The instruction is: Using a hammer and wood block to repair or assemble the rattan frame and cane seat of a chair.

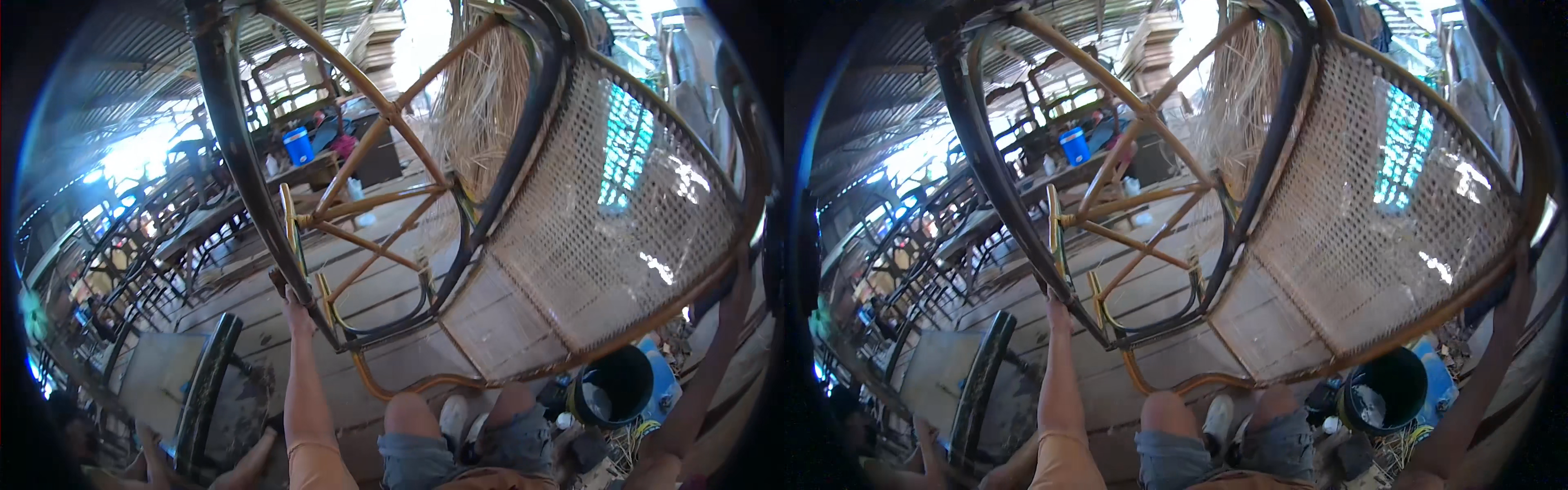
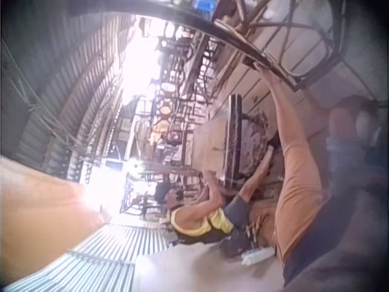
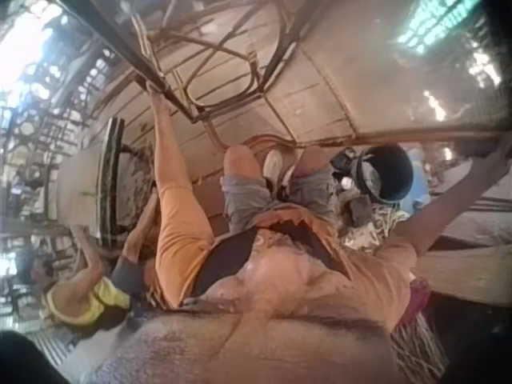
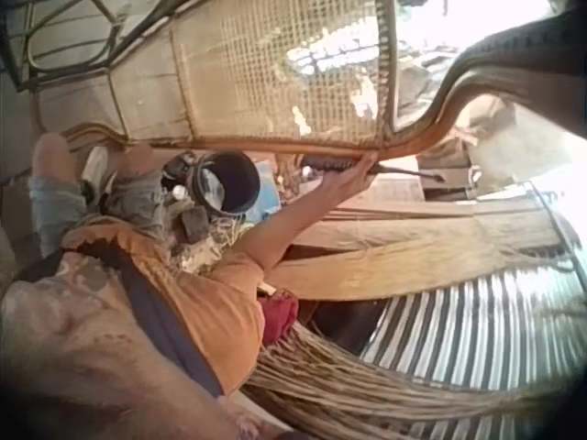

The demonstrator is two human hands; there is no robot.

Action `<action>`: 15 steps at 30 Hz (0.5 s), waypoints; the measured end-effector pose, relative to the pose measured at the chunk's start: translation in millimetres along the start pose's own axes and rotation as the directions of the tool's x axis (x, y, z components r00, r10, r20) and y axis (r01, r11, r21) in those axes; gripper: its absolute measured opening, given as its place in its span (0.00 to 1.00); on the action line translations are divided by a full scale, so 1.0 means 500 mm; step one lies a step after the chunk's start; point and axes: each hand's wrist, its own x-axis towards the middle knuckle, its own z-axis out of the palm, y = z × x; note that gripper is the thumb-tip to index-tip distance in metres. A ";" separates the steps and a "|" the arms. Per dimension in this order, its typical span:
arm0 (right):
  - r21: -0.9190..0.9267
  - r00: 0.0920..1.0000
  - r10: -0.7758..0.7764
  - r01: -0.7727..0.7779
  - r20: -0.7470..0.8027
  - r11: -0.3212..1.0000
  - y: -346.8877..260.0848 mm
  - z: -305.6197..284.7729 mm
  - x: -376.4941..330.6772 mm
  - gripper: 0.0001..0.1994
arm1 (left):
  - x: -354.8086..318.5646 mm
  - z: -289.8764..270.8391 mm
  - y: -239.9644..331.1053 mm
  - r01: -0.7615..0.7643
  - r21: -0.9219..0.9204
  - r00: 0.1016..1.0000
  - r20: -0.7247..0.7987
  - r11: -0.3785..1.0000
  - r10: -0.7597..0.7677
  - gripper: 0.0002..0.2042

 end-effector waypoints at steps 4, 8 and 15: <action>0.222 0.976 0.214 -0.202 -0.032 0.954 -0.036 0.173 0.083 0.33 | -0.110 -0.084 0.067 -0.020 -0.043 0.995 -0.097 0.999 0.015 0.14; 0.220 0.957 0.264 -0.285 0.120 0.933 -0.012 0.279 0.145 0.37 | -0.191 -0.195 0.093 -0.018 -0.069 0.985 -0.175 0.997 0.006 0.13; 0.189 0.980 0.191 -0.176 -0.062 0.966 0.011 0.379 0.189 0.39 | -0.322 -0.337 0.102 0.033 -0.227 0.897 -0.423 0.973 -0.129 0.10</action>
